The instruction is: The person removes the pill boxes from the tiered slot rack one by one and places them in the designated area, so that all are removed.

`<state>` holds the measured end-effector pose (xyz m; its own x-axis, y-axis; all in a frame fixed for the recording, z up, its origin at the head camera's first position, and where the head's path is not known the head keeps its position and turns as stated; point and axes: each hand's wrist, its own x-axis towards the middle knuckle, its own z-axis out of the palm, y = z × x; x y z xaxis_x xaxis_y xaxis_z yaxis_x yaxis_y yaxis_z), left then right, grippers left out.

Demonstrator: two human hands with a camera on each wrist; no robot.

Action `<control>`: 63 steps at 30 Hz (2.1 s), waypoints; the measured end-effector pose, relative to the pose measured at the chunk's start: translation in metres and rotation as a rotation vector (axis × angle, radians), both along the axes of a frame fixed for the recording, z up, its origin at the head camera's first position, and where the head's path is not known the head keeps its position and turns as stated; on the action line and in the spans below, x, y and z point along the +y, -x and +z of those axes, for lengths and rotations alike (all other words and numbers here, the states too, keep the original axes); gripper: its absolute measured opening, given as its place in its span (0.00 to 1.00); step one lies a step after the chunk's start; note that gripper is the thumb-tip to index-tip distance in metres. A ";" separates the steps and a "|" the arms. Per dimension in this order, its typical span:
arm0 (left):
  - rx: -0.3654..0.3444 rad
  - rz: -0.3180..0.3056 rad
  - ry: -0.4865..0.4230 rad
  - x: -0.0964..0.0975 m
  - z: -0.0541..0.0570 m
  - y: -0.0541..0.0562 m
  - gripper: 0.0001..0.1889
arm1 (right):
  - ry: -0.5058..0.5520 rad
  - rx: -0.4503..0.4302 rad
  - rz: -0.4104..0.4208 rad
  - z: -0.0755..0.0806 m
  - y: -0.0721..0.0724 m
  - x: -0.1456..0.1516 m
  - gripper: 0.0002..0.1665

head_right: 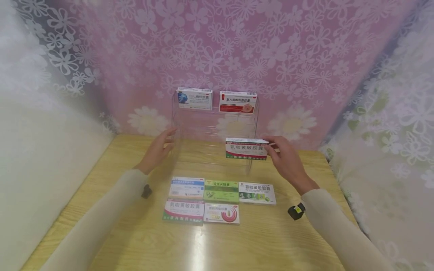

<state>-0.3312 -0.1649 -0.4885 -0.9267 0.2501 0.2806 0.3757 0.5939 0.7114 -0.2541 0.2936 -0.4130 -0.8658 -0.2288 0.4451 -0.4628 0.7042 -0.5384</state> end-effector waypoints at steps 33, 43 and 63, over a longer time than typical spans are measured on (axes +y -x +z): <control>0.014 -0.005 0.010 0.000 0.002 -0.002 0.33 | 0.240 -0.927 0.192 -0.114 -0.087 0.094 0.30; 0.000 -0.009 0.012 0.000 0.002 -0.001 0.33 | 0.252 -0.918 0.122 -0.119 -0.087 0.085 0.30; 0.019 -0.017 0.006 -0.002 0.002 -0.001 0.34 | -0.004 -0.390 -0.006 -0.070 -0.053 0.077 0.22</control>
